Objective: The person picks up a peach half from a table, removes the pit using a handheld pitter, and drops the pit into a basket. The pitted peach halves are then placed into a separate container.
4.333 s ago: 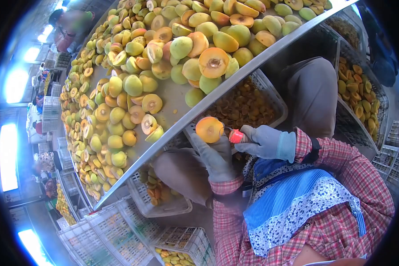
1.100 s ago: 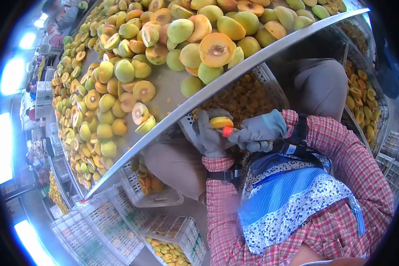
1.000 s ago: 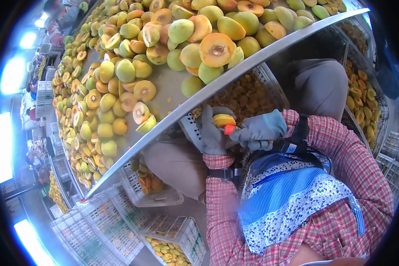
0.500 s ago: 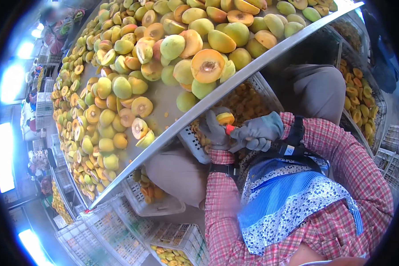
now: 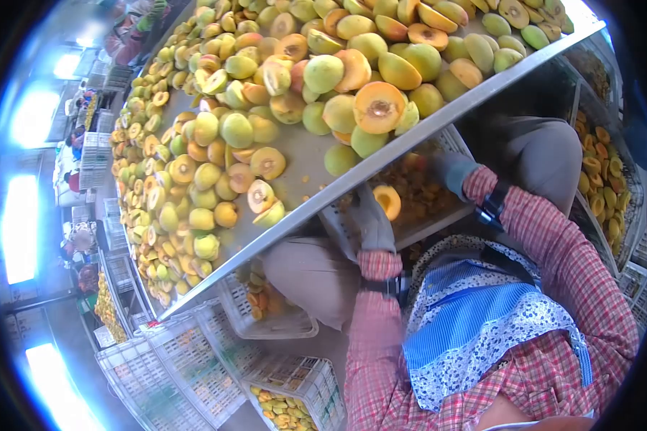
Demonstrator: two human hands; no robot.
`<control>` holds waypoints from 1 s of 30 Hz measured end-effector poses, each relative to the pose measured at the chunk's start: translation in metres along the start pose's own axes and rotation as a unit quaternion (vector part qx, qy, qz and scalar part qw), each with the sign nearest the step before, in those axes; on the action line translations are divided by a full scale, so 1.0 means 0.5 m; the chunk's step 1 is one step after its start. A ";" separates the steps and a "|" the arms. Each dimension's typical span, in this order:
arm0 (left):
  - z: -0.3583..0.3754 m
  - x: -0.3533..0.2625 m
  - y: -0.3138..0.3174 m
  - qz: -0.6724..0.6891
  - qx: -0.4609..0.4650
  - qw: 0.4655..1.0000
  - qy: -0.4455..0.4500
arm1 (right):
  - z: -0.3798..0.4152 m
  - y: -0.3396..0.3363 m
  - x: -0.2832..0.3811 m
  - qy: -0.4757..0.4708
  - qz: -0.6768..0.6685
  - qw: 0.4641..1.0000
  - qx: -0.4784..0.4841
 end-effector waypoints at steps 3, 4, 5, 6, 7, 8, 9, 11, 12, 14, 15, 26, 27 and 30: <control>0.116 -0.095 -0.144 0.202 -0.045 0.970 0.129 | 0.014 -0.008 0.038 -0.138 0.288 0.944 -0.083; 0.161 -0.133 -0.230 0.128 -0.145 0.950 0.246 | 0.018 -0.003 0.035 -0.142 0.286 0.944 -0.081; 0.213 -0.154 -0.309 0.048 -0.243 0.925 0.287 | 0.019 0.009 0.035 -0.143 0.281 0.948 -0.046; 0.204 -0.044 -0.378 0.250 -0.316 0.906 0.134 | 0.020 0.022 0.035 -0.147 0.278 0.949 -0.010; 0.265 -0.105 -0.448 -0.014 -0.448 0.870 0.206 | 0.017 0.026 0.033 -0.153 0.277 0.949 -0.010; 0.242 -0.056 -0.524 -0.097 -0.448 0.865 0.204 | 0.011 0.034 0.026 -0.158 0.282 0.946 -0.002; 0.199 -0.020 -0.580 -0.087 -0.459 0.865 0.183 | 0.008 0.041 0.025 -0.162 0.288 0.944 0.006; 0.104 0.024 -0.635 -0.242 -0.471 0.826 0.192 | 0.029 0.043 0.044 -0.161 0.284 0.945 0.007; 0.030 0.083 -0.651 -0.104 -0.405 0.898 0.136 | 0.037 0.041 0.052 -0.156 0.279 0.948 0.007; -0.027 -0.039 -0.579 -0.196 -0.277 0.929 0.147 | 0.042 0.037 0.060 -0.177 0.272 0.946 0.003; -0.064 -0.069 -0.542 -0.234 -0.223 0.935 0.147 | 0.044 0.038 0.062 -0.194 0.264 0.945 0.001; -0.045 -0.175 -0.416 -0.087 -0.197 0.915 0.341 | 0.019 0.083 0.026 -0.214 0.258 0.941 0.042; -0.015 -0.190 -0.404 -0.087 -0.197 0.915 0.342 | 0.023 0.093 0.036 -0.238 0.277 0.929 0.055; 0.074 -0.197 -0.361 0.279 -0.154 0.898 0.304 | 0.092 0.059 0.093 -0.198 0.184 0.962 0.031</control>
Point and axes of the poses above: each hand's wrist, its own z-axis away from the middle knuckle, its own y-axis out of the palm, x = y × z, the point moved 9 cm from there along -z, towards the middle knuckle, and after that the axes turned 2 degrees about -x, right-handed, at the moved point
